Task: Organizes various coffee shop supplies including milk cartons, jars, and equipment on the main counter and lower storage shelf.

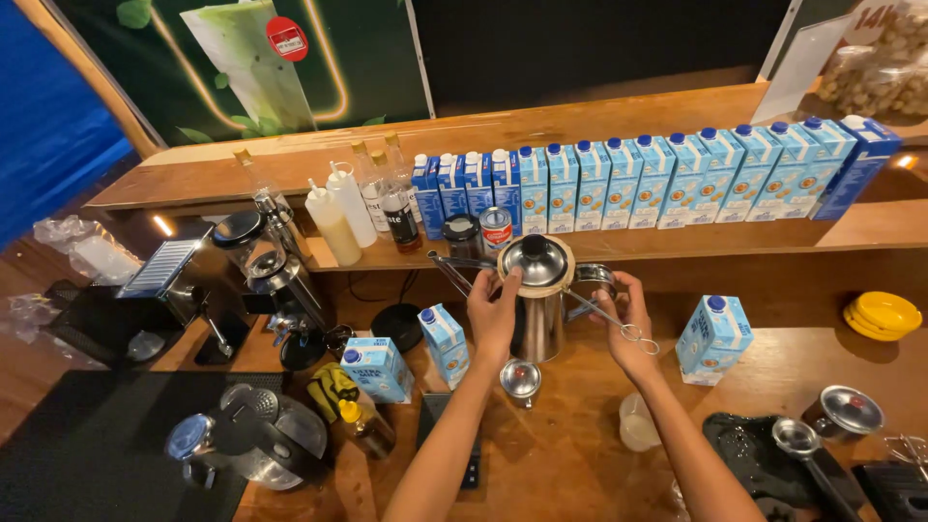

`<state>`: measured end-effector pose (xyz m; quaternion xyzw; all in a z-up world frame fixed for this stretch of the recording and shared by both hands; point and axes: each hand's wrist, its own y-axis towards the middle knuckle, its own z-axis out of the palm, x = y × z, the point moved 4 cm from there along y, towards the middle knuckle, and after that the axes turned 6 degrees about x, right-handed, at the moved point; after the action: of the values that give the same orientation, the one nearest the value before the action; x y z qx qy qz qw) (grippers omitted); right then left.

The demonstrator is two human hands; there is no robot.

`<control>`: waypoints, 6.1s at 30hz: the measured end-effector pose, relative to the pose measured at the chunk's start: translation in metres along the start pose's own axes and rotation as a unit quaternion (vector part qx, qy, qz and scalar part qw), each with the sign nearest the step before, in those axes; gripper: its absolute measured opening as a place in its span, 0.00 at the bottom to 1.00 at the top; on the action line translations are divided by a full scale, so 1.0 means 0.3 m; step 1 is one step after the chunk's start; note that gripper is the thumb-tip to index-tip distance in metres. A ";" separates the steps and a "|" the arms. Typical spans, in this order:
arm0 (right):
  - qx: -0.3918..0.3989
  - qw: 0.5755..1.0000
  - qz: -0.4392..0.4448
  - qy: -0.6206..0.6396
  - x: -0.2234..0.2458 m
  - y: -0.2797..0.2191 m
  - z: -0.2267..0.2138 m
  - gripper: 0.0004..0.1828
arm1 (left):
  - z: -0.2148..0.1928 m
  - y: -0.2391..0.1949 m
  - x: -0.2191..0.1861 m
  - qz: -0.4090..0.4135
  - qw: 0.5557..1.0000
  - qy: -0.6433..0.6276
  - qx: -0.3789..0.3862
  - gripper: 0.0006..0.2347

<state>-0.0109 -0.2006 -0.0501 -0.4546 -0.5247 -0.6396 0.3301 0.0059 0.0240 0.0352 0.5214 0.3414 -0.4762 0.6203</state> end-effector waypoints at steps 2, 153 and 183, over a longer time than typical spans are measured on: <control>0.001 1.000 -0.004 -0.010 0.034 -0.056 0.012 0.19 | -0.023 -0.041 -0.024 0.002 1.000 -0.002 0.004 0.11; -0.041 0.994 0.072 -0.071 -1.912 -1.368 0.238 0.24 | -0.993 -1.385 1.832 0.050 0.988 0.131 0.058 0.43; -0.250 0.967 0.026 -0.047 -1.861 -1.426 -0.442 0.26 | -0.246 -1.255 1.959 0.143 0.945 0.065 0.287 0.41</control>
<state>-0.2208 -0.2608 -0.7315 -0.5657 -0.3513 -0.7196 0.1969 -0.1610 -0.0434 -0.6433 0.7510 0.1515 -0.4250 0.4822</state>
